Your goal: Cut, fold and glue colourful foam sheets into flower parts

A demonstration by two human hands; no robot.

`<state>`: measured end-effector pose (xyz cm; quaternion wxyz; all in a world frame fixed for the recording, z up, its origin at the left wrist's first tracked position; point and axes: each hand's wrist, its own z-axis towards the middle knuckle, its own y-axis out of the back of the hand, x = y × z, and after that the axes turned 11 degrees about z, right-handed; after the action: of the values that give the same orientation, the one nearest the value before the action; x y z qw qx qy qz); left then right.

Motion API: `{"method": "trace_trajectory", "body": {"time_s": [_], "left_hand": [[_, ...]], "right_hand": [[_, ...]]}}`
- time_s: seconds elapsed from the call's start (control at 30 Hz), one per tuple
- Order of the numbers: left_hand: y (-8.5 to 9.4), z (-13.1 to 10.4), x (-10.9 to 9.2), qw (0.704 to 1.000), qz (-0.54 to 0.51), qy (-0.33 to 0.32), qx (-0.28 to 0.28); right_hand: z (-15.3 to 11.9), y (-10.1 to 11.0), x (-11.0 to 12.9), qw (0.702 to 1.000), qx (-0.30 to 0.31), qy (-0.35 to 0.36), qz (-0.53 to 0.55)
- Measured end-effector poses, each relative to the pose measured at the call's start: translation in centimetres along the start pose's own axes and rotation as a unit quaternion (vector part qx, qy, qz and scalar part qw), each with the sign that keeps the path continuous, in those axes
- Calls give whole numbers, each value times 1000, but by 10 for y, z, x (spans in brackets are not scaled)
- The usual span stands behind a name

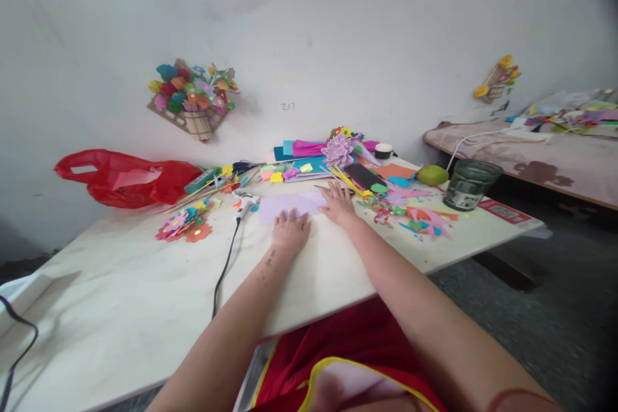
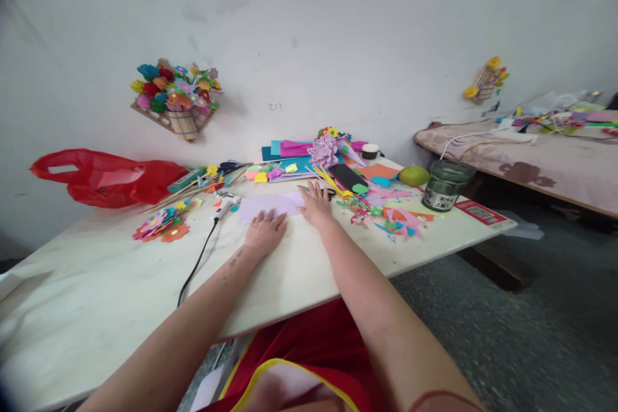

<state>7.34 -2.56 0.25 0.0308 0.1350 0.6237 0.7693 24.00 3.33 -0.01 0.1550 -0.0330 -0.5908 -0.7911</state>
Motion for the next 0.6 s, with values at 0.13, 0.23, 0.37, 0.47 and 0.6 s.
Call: {"method": "trace_trajectory", "body": {"time_s": [0.13,0.23,0.37,0.47,0.6], "left_hand": [[-2,-1,0,1000,-3,0,-5],[-4,-1,0,1000,-12,4,-12],[-4,-2,0,999,-24,18,-14],[-2,-4,1,999,-23,48,-1],[1,-10,7,994,-9,105,17]], "right_hand": [[2,-6,19,999,30,33,5],[4,-10,27,997,76,19,3],[4,-10,26,994,109,-3,2],[3,-9,23,993,116,-13,0],[3,-9,17,993,110,-29,-5]]}}
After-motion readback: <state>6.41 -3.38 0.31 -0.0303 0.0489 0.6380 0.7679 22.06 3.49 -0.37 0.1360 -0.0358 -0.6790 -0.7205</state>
